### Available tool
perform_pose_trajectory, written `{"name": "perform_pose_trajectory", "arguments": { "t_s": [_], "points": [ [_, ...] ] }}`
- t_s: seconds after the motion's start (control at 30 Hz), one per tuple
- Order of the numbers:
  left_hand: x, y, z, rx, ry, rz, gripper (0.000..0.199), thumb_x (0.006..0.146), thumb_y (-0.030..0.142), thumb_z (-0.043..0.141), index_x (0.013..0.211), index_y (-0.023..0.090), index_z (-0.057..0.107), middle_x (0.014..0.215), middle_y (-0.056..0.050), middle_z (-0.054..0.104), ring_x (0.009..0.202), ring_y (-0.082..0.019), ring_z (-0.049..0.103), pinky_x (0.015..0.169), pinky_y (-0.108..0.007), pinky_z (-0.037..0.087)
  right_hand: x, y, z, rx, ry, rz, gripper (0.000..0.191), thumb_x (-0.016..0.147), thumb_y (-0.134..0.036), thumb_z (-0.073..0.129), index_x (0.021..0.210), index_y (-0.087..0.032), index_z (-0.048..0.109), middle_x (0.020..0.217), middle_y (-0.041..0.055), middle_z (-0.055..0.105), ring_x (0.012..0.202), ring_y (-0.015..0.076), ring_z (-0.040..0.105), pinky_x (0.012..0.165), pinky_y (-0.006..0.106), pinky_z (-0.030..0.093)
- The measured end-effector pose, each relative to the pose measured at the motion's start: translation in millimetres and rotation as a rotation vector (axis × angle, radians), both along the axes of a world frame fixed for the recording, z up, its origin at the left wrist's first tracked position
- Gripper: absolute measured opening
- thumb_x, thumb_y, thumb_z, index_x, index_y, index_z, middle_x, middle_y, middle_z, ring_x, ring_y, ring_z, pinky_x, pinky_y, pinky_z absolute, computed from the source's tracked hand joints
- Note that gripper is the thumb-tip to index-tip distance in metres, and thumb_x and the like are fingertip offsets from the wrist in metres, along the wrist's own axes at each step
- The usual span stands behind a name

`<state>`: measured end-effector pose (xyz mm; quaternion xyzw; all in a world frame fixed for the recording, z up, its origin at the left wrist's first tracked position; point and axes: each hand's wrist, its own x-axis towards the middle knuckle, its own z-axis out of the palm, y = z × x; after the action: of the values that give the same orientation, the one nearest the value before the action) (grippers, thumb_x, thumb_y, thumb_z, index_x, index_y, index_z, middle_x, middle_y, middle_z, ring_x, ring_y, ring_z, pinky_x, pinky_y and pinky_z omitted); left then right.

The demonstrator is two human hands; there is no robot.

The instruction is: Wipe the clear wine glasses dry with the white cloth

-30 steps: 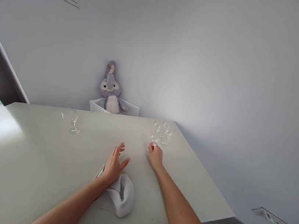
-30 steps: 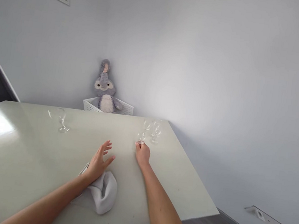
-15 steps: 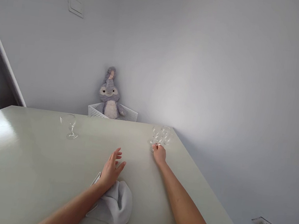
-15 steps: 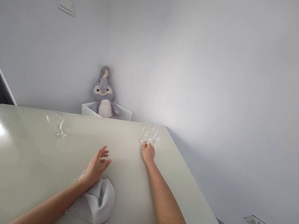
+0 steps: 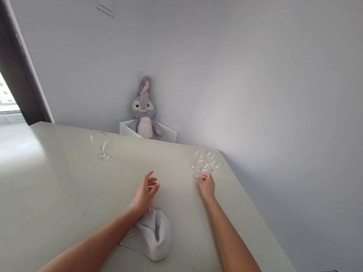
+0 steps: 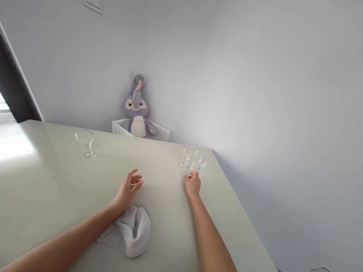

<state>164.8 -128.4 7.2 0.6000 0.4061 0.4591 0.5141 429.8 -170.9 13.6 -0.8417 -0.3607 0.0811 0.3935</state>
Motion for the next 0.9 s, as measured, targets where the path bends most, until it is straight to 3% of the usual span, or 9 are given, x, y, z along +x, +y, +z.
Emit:
{"name": "perform_pose_trajectory", "arguments": {
  "t_s": [0.1, 0.2, 0.3, 0.37, 0.43, 0.53, 0.67, 0.9],
  "points": [
    [-1.1, 7.9, 0.2, -0.245, -0.262, 0.095, 0.037, 0.076, 0.029, 0.056, 0.110, 0.021, 0.043, 0.091, -0.005, 0.056, 0.081, -0.012, 0.057, 0.080, -0.031, 0.046, -17.5, -15.4, 5.3, 0.002, 0.045, 0.017, 0.033, 0.073, -0.034, 0.047, 0.099, -0.013, 0.051, 0.081, 0.0074, 0.060, 0.068, 0.0180, 0.057, 0.059, 0.026, 0.039],
    [-3.0, 11.9, 3.6, -0.416, -0.493, 0.137, 0.030, 0.075, 0.024, 0.057, 0.102, 0.020, 0.045, 0.086, -0.004, 0.055, 0.077, -0.010, 0.058, 0.080, -0.028, 0.047, -59.5, -24.2, 19.3, 0.015, 0.068, 0.172, 0.020, 0.071, -0.031, 0.050, 0.084, -0.017, 0.055, 0.074, 0.0028, 0.060, 0.066, 0.0163, 0.056, 0.060, 0.025, 0.040],
    [-6.2, 13.2, 8.1, -0.471, -0.557, 0.168, 0.024, 0.075, 0.022, 0.056, 0.095, 0.018, 0.045, 0.080, -0.005, 0.055, 0.072, -0.011, 0.059, 0.075, -0.030, 0.049, -120.3, -34.4, 37.1, 0.012, 0.095, 0.516, 0.012, 0.070, -0.031, 0.054, 0.069, -0.020, 0.058, 0.062, -0.0030, 0.059, 0.061, 0.0136, 0.055, 0.058, 0.022, 0.041],
    [-11.1, 16.8, 10.5, -0.474, -0.564, 0.224, 0.022, 0.073, 0.022, 0.057, 0.091, 0.017, 0.046, 0.079, -0.005, 0.056, 0.069, -0.012, 0.059, 0.070, -0.031, 0.051, -158.9, -44.8, 44.5, -0.046, 0.085, 0.990, 0.018, 0.075, -0.037, 0.052, 0.075, -0.021, 0.061, 0.068, -0.0025, 0.061, 0.064, 0.0133, 0.055, 0.059, 0.022, 0.041],
    [-20.7, 25.6, 12.9, -0.459, -0.570, 0.333, 0.021, 0.072, 0.021, 0.058, 0.089, 0.018, 0.046, 0.082, -0.005, 0.055, 0.067, -0.011, 0.058, 0.068, -0.029, 0.050, -187.0, -55.3, 44.6, -0.122, -0.076, 1.201, 0.025, 0.072, -0.045, 0.058, 0.084, -0.023, 0.061, 0.075, -0.0014, 0.063, 0.064, 0.0143, 0.056, 0.058, 0.024, 0.040],
    [-45.5, 48.6, 18.3, -0.416, -0.564, 0.576, 0.023, 0.072, 0.018, 0.055, 0.092, 0.021, 0.043, 0.091, -0.003, 0.051, 0.069, -0.006, 0.055, 0.066, -0.022, 0.048, -206.6, -64.0, 34.0, -0.147, -0.354, 1.163, 0.039, 0.063, -0.049, 0.066, 0.090, -0.022, 0.058, 0.086, 0.0021, 0.063, 0.072, 0.0185, 0.057, 0.061, 0.027, 0.039],
    [-83.3, 87.1, 29.5, -0.384, -0.521, 0.801, 0.040, 0.071, 0.016, 0.054, 0.105, 0.026, 0.036, 0.105, -0.003, 0.044, 0.075, -0.005, 0.053, 0.065, -0.017, 0.045, -208.1, -64.1, 19.9, -0.080, -0.439, 1.084, 0.012, 0.078, -0.033, 0.056, 0.083, -0.023, 0.056, 0.084, 0.0003, 0.061, 0.072, 0.0156, 0.057, 0.062, 0.025, 0.036],
    [-104.2, 142.5, 45.0, -0.374, -0.415, 0.755, 0.073, 0.065, 0.013, 0.061, 0.125, 0.029, 0.024, 0.106, -0.005, 0.043, 0.066, -0.005, 0.053, 0.058, -0.019, 0.044, -203.3, -61.9, 17.8, -0.028, -0.407, 1.083, 0.007, 0.080, -0.023, 0.052, 0.075, -0.024, 0.058, 0.075, -0.0038, 0.058, 0.063, 0.0107, 0.053, 0.057, 0.022, 0.034]
  ]
}}
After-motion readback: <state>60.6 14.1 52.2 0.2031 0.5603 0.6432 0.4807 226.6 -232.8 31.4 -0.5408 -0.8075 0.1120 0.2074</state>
